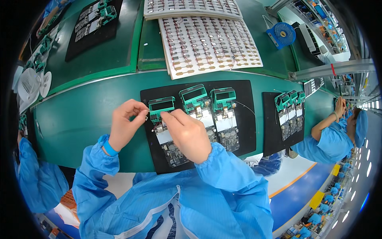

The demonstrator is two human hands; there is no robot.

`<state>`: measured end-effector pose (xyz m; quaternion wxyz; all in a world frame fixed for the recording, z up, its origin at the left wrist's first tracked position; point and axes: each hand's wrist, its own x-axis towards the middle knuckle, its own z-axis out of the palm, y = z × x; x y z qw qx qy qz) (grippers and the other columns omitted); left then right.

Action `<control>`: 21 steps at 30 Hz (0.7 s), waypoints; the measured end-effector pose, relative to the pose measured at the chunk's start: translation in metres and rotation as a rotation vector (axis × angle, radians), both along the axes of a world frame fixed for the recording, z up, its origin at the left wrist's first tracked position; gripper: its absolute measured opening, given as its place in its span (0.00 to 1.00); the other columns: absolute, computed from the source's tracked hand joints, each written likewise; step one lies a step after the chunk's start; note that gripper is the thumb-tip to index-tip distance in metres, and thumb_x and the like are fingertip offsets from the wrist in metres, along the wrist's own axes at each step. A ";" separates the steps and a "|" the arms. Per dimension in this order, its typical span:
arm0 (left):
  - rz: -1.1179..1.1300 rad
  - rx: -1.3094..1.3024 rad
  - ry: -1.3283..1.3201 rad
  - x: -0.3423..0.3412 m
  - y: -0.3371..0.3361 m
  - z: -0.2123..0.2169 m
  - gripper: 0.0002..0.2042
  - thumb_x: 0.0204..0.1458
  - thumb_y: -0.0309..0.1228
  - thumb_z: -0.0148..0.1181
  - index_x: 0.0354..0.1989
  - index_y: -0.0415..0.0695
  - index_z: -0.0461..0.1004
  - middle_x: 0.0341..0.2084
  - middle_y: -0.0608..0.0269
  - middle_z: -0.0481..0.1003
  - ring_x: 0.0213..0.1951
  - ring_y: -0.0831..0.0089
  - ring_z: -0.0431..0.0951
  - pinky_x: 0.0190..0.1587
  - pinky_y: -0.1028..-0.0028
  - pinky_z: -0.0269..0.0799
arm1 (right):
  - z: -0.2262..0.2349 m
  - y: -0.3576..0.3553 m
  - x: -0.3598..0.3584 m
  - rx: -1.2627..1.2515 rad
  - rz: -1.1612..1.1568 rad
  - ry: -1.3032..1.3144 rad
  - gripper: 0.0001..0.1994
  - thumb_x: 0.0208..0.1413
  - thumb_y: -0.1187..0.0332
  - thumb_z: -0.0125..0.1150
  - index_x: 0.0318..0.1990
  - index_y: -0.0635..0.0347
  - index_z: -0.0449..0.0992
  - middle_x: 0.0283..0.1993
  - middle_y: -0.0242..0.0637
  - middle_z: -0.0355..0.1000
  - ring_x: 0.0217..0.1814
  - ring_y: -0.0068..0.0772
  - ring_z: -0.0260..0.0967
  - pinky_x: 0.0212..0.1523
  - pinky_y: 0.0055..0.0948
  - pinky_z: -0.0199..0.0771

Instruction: The person takes small electronic components from a tray and installs them onto circuit board assemblies by hand, then slides the assembly trays along the workstation.

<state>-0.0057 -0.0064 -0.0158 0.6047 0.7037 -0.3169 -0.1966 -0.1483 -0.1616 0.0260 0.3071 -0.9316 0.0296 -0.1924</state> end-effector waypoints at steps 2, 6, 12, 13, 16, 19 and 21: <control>0.029 0.036 -0.037 0.000 0.002 0.010 0.05 0.47 0.17 0.63 0.33 0.36 0.78 0.27 0.58 0.76 0.28 0.71 0.79 0.33 0.74 0.75 | 0.009 0.004 0.006 0.040 -0.014 -0.022 0.17 0.50 0.81 0.62 0.49 0.64 0.77 0.36 0.41 0.72 0.33 0.43 0.75 0.31 0.36 0.77; -0.066 0.073 -0.329 -0.024 0.008 0.050 0.06 0.47 0.17 0.64 0.34 0.37 0.79 0.29 0.57 0.77 0.30 0.65 0.80 0.33 0.72 0.76 | 0.018 0.010 0.002 0.150 0.008 -0.066 0.12 0.52 0.79 0.65 0.46 0.64 0.78 0.35 0.41 0.73 0.32 0.44 0.76 0.30 0.37 0.76; -0.218 -0.146 -0.373 -0.081 -0.015 0.064 0.12 0.46 0.16 0.65 0.41 0.38 0.80 0.35 0.55 0.79 0.34 0.61 0.81 0.34 0.69 0.78 | 0.046 -0.008 -0.079 0.236 -0.287 0.035 0.09 0.49 0.81 0.67 0.40 0.63 0.82 0.35 0.41 0.77 0.33 0.36 0.78 0.31 0.30 0.78; -0.236 -0.150 -0.272 -0.099 -0.023 0.071 0.11 0.47 0.17 0.66 0.40 0.40 0.83 0.33 0.56 0.80 0.34 0.64 0.81 0.35 0.70 0.78 | 0.053 -0.016 -0.107 0.252 -0.422 0.090 0.09 0.49 0.82 0.67 0.38 0.64 0.83 0.34 0.41 0.78 0.34 0.32 0.78 0.32 0.28 0.78; -0.415 -0.453 -0.315 -0.158 -0.053 0.069 0.14 0.47 0.20 0.62 0.44 0.34 0.78 0.39 0.53 0.77 0.40 0.60 0.80 0.39 0.68 0.80 | 0.059 -0.031 -0.201 0.268 -0.753 0.024 0.07 0.50 0.85 0.63 0.37 0.69 0.81 0.35 0.40 0.76 0.33 0.28 0.75 0.33 0.22 0.74; -0.696 -0.587 -0.164 -0.226 -0.089 0.071 0.18 0.46 0.20 0.59 0.49 0.35 0.73 0.44 0.54 0.75 0.45 0.58 0.79 0.46 0.68 0.78 | 0.045 -0.040 -0.288 0.489 -0.944 -0.130 0.04 0.55 0.83 0.61 0.37 0.71 0.80 0.38 0.41 0.75 0.34 0.29 0.75 0.35 0.23 0.74; -0.751 -0.617 -0.080 -0.276 -0.118 0.040 0.16 0.47 0.21 0.59 0.47 0.38 0.77 0.50 0.55 0.75 0.51 0.60 0.78 0.50 0.66 0.77 | 0.009 -0.058 -0.343 0.656 -0.998 -0.127 0.06 0.58 0.78 0.59 0.41 0.69 0.80 0.41 0.42 0.75 0.40 0.28 0.75 0.42 0.24 0.74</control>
